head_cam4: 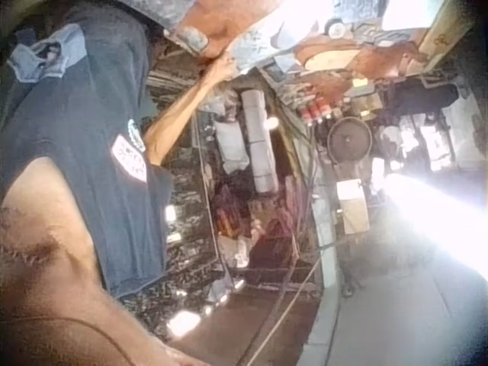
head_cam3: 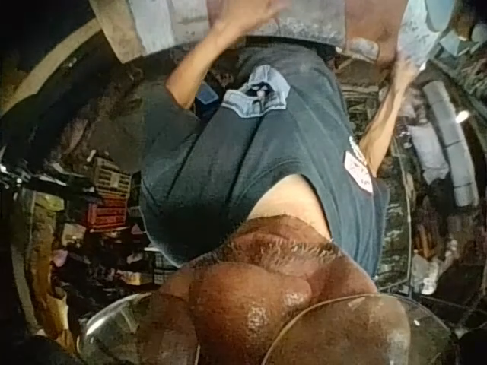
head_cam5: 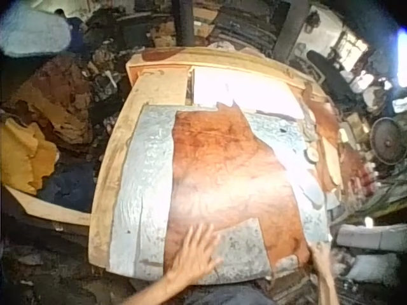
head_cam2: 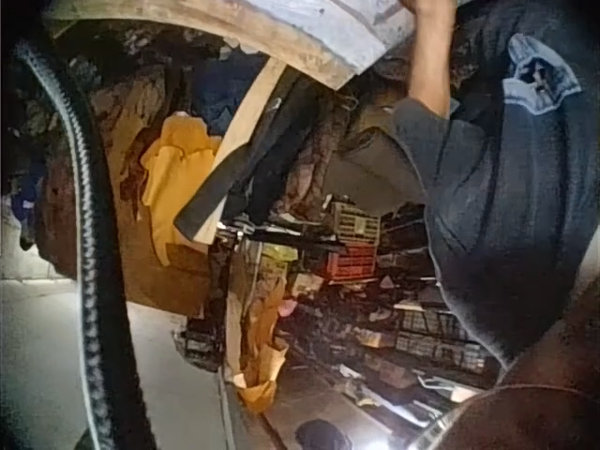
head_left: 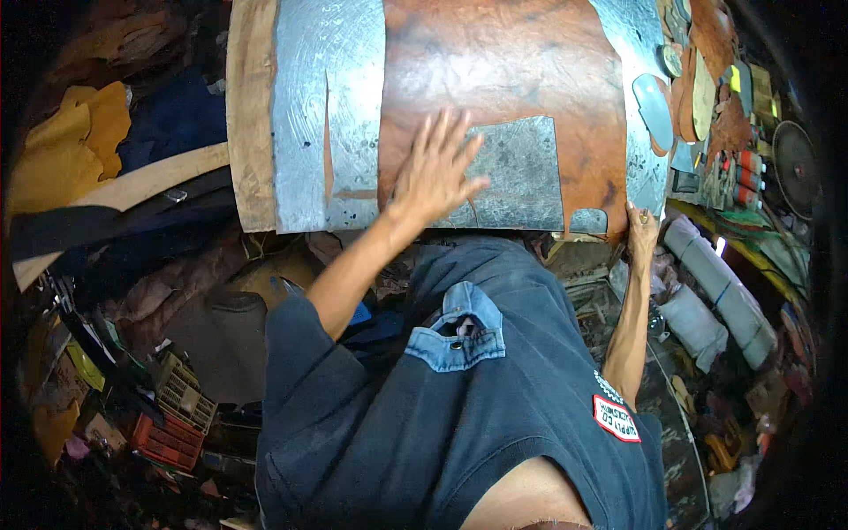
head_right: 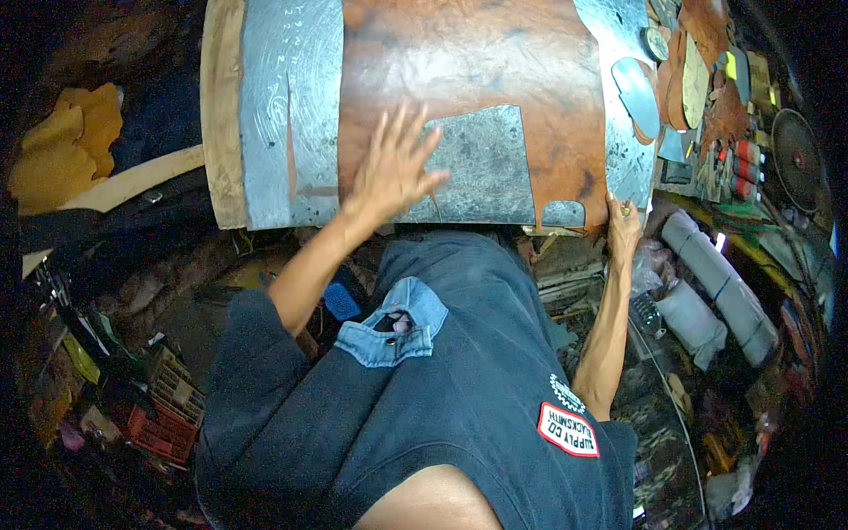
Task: The recorder uses a pattern template to trace shapes onto leather hide and then cuts them out using a precision hand tool.
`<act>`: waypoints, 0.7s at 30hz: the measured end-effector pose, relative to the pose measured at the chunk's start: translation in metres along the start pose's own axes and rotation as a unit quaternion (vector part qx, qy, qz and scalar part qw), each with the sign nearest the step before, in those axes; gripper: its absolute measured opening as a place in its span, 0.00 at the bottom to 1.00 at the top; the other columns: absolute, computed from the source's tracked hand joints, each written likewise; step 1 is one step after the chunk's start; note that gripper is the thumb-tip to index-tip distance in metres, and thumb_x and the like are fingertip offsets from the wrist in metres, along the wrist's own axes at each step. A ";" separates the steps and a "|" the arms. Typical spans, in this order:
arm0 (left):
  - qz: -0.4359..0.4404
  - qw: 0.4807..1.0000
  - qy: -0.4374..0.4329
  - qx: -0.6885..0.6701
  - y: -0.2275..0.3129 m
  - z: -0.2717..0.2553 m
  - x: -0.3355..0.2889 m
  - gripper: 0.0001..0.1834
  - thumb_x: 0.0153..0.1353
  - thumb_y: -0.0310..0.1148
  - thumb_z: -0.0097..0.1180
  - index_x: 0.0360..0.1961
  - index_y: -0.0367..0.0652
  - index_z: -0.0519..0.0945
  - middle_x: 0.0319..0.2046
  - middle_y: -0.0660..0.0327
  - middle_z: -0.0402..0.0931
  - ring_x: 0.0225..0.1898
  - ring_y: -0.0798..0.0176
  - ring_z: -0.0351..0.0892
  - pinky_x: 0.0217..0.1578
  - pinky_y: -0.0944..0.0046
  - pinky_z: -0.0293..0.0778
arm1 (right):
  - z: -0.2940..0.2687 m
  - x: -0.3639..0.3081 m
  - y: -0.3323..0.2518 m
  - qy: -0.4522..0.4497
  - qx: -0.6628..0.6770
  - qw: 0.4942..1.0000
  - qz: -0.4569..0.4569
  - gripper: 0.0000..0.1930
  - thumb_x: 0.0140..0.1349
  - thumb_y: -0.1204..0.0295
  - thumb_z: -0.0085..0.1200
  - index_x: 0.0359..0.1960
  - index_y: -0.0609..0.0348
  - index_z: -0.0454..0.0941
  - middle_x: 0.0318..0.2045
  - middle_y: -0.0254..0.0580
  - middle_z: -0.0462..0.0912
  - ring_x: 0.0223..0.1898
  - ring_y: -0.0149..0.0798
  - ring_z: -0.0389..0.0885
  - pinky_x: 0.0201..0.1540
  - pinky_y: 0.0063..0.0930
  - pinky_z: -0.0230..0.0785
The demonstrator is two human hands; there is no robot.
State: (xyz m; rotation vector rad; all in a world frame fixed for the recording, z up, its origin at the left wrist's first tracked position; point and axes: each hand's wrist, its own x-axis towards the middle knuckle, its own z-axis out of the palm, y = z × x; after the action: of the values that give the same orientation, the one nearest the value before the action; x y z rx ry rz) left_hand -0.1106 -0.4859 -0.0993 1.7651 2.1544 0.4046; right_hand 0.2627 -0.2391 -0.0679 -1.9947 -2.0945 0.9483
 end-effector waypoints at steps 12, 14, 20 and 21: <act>0.001 0.979 0.148 -0.139 0.012 -0.056 -0.082 0.20 0.58 0.36 0.62 0.49 0.35 0.79 0.40 0.48 0.80 0.38 0.52 0.81 0.39 0.55 0.75 | 0.001 0.017 0.031 0.014 -0.059 0.998 0.006 0.31 0.58 0.48 0.59 0.44 0.69 0.76 0.37 0.51 0.82 0.40 0.38 0.78 0.46 0.32 0.69; -0.032 0.990 0.127 -0.053 -0.003 -0.048 -0.055 0.27 0.62 0.43 0.57 0.56 0.34 0.74 0.56 0.44 0.71 0.57 0.49 0.70 0.56 0.50 0.66 | 0.002 0.012 0.020 -0.007 -0.051 0.999 -0.004 0.29 0.59 0.49 0.59 0.44 0.69 0.76 0.38 0.51 0.82 0.41 0.38 0.78 0.46 0.31 0.70; -0.118 0.991 -0.025 0.065 -0.029 -0.033 0.019 0.39 0.66 0.58 0.41 0.67 0.39 0.61 0.70 0.53 0.55 0.72 0.49 0.49 0.67 0.39 0.46 | -0.011 -0.006 0.015 -0.024 0.050 0.998 0.005 0.23 0.61 0.56 0.59 0.45 0.67 0.78 0.44 0.52 0.84 0.42 0.37 0.80 0.44 0.30 0.72; -0.119 0.990 0.003 0.073 -0.040 -0.026 0.024 0.38 0.66 0.58 0.41 0.68 0.41 0.61 0.70 0.53 0.56 0.71 0.50 0.51 0.67 0.39 0.46 | -0.010 -0.012 0.006 -0.024 0.043 0.999 0.003 0.24 0.61 0.57 0.59 0.48 0.67 0.78 0.44 0.53 0.83 0.44 0.38 0.80 0.46 0.32 0.72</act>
State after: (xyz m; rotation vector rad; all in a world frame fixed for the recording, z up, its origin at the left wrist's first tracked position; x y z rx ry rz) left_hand -0.1609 -0.4708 -0.0944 1.5510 2.4178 0.1978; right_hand 0.2745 -0.2473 -0.0593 -1.9577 -2.0361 1.0783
